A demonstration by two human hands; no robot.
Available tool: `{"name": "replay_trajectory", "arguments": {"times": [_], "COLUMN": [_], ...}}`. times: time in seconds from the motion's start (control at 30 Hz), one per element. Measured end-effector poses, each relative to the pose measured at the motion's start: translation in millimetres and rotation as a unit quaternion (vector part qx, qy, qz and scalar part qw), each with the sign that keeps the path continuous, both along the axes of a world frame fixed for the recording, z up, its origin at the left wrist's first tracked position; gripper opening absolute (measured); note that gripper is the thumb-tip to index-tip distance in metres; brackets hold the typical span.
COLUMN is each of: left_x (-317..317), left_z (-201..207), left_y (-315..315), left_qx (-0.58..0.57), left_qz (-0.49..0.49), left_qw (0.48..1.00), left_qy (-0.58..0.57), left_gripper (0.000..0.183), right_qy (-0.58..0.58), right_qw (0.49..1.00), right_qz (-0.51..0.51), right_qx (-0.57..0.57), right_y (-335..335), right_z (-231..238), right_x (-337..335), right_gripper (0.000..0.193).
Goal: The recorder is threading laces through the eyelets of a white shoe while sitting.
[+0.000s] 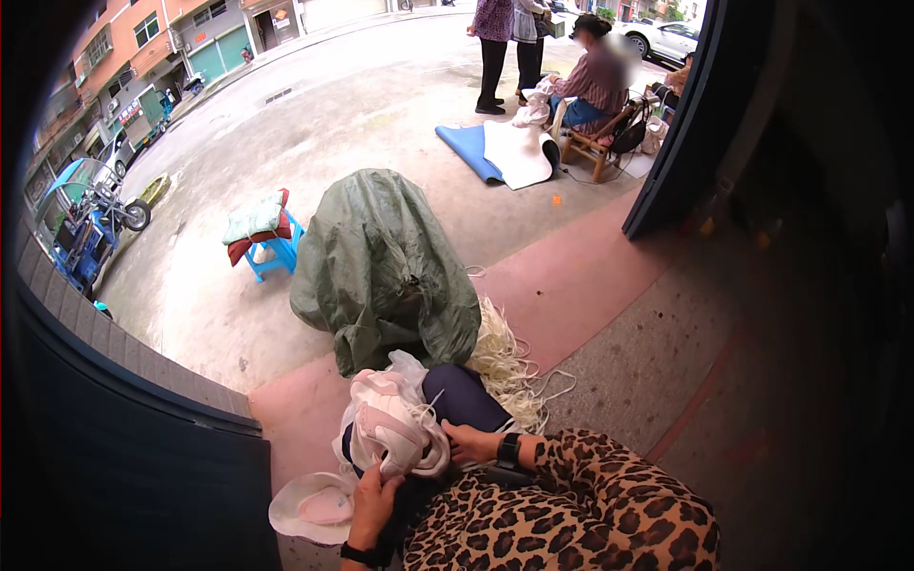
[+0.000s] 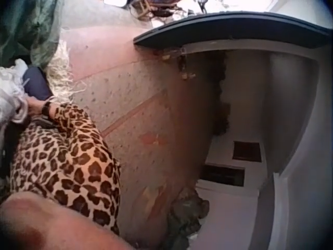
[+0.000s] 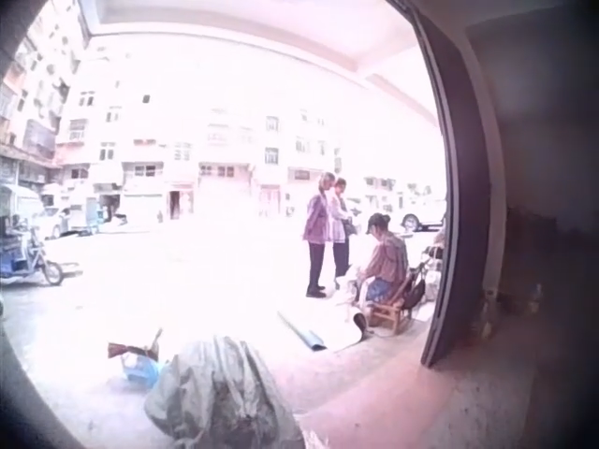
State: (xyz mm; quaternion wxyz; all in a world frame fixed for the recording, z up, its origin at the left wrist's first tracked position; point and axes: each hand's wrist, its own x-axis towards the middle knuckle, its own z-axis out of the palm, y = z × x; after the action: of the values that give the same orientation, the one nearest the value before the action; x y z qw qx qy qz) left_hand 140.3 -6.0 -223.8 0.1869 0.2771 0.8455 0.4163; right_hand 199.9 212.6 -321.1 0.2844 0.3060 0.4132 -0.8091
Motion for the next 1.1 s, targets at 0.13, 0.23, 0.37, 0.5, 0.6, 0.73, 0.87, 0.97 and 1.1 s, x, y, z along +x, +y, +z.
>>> {"name": "replay_trajectory", "arguments": {"times": [0.13, 0.23, 0.37, 0.5, 0.6, 0.73, 0.87, 0.97, 1.1], "left_x": [-2.9, -8.0, -7.3, -3.2, 1.6, 2.8, -11.0, -3.7, -2.1], "left_z": [-11.4, -15.9, -5.5, -2.2, 5.2, -10.3, -17.0, 3.1, -10.8], "left_y": [-6.9, -8.2, -7.2, -11.4, -16.6, -19.0, -1.7, 8.5, 28.2], "left_qx": [0.012, 0.032, 0.032, 0.028, -0.001, 0.015, 0.038, -0.025, -0.108], "left_qz": [0.008, 0.030, 0.041, 0.039, 0.040, 0.043, -0.008, -0.104, -0.130], "left_qw": [0.999, 0.996, 0.993, 0.992, 0.992, 0.995, 0.993, 0.994, 0.978], "left_qy": [-0.036, -0.079, -0.102, -0.114, -0.121, -0.089, -0.114, -0.027, 0.119], "left_gripper": [0.025, 0.026, 0.027, 0.028, 0.029, 0.030, 0.030, 0.036, 0.039], "right_qy": [-0.030, -0.017, 0.477, 0.106, -0.026, -0.016, 0.107, 0.105, 0.158], "right_qw": [0.999, 0.994, 0.662, 0.954, 1.000, 0.980, 0.958, 0.956, 0.944], "right_qz": [0.005, 0.060, 0.314, 0.131, -0.003, -0.100, -0.179, -0.232, -0.226], "right_qx": [0.037, 0.087, 0.485, 0.247, -0.004, -0.173, -0.195, -0.147, -0.183], "right_y": [4.9, 2.2, 11.4, 11.3, -2.9, -18.7, 4.9, 14.4, 0.5], "right_z": [1.9, -29.9, -60.1, -66.5, -75.3, -73.9, -68.8, -41.7, -38.9], "right_x": [-15.7, -17.3, -20.4, -25.4, -20.1, -23.7, -40.4, -54.1, -46.8], "right_gripper": [0.075, 0.053, 0.042, 0.042, 0.046, 0.049, 0.042, 0.044, 0.045]}}
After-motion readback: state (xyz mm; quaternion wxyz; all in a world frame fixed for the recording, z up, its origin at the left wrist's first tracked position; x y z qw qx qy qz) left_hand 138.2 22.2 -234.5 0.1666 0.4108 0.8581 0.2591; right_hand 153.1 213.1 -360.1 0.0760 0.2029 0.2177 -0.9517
